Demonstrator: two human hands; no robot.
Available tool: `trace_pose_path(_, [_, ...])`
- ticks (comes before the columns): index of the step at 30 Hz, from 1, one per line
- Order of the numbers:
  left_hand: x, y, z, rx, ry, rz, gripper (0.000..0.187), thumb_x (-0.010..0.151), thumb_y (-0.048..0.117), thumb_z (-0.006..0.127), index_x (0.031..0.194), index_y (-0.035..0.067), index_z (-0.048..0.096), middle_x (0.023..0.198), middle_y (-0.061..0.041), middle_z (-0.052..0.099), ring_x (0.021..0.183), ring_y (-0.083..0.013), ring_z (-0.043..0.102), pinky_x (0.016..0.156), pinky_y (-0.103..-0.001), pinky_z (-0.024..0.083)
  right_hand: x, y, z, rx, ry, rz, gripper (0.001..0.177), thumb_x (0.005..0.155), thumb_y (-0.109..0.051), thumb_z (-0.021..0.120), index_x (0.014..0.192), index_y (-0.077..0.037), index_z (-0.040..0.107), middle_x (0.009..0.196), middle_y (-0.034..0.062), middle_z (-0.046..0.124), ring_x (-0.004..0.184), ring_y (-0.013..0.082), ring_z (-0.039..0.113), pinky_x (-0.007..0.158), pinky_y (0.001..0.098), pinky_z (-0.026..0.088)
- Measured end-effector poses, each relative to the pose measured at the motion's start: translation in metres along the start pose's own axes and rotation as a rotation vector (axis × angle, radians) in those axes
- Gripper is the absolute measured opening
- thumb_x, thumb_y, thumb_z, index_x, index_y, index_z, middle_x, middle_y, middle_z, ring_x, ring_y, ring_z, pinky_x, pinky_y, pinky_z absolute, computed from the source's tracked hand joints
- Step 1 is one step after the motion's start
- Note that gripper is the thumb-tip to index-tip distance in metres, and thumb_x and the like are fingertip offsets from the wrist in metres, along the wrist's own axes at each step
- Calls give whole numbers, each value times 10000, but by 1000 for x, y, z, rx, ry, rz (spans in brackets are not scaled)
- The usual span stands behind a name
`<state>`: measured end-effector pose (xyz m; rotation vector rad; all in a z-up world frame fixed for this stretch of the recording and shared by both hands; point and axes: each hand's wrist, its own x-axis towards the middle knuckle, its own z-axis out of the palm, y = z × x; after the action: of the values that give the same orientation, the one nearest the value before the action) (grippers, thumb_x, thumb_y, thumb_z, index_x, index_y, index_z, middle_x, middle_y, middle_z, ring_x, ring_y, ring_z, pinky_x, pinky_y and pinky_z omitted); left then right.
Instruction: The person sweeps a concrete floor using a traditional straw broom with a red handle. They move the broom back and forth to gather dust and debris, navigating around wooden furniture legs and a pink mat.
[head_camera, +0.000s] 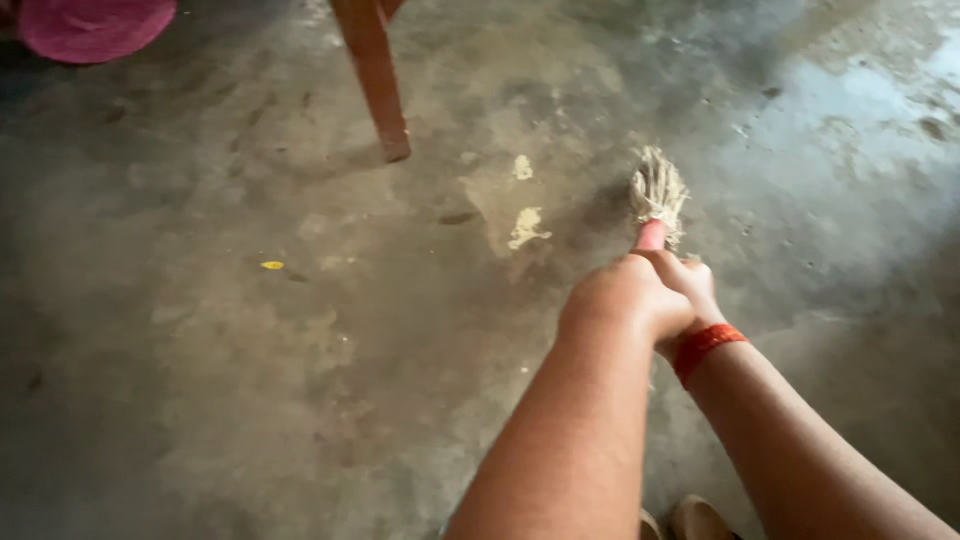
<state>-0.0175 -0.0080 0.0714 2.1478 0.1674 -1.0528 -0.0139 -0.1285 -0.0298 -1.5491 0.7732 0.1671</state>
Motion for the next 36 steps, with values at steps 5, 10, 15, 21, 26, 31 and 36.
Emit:
trace_pose_path(5, [9, 41, 59, 22, -73, 34, 513, 766, 209, 657, 1269, 125, 711, 1206, -196, 727, 1162, -341, 696, 972, -426, 550, 4, 15, -79, 18, 114, 7, 372, 844, -254, 738, 947, 100, 689, 885, 148, 715, 738, 224, 674, 609, 393, 522])
trace_pose_path(10, [12, 74, 119, 75, -145, 61, 515, 769, 228, 662, 1272, 129, 713, 1212, -190, 728, 1167, -339, 695, 976, -429, 550, 9, 39, -151, 43, 229, 31, 383, 835, -257, 747, 954, 102, 688, 893, 156, 723, 744, 234, 690, 621, 398, 538])
trace_pose_path(15, [18, 83, 155, 145, -187, 73, 517, 773, 246, 666, 1275, 133, 715, 1218, -184, 728, 1171, -336, 694, 980, -432, 549, 16, 80, -196, 61, 301, 85, 394, 826, -259, 756, 961, 104, 687, 901, 163, 731, 751, 245, 706, 632, 403, 555])
trace_pose_path(21, [21, 54, 145, 250, -170, 51, 520, 777, 268, 672, 1279, 139, 716, 1226, -176, 729, 1177, -333, 693, 984, -435, 549, 30, 122, -167, 33, 241, 208, 409, 815, -262, 767, 970, 107, 685, 911, 172, 741, 758, 257, 726, 646, 409, 574])
trace_pose_path(26, [27, 11, 101, 275, -96, 7, 524, 781, 287, 677, 1282, 143, 718, 1232, -170, 729, 1182, -331, 692, 988, -438, 549, 33, 107, -79, -12, 91, 235, 366, 796, -218, 764, 948, 108, 699, 885, 163, 737, 736, 242, 713, 631, 409, 564])
trace_pose_path(31, [15, -7, 66, 115, 12, -36, 552, 783, 257, 648, 1331, 196, 643, 1230, -152, 710, 1189, -332, 665, 975, -454, 522, 27, 78, -33, -9, -64, 163, 293, 807, -177, 720, 931, 85, 680, 844, 159, 729, 684, 223, 700, 599, 402, 552])
trace_pose_path(36, [6, 12, 73, 29, 59, 11, 531, 781, 233, 675, 1298, 110, 665, 1219, -216, 698, 1183, -357, 665, 985, -432, 532, 31, 62, -49, 13, -18, 49, 244, 786, -154, 711, 893, 65, 715, 819, 126, 718, 671, 189, 672, 595, 371, 534])
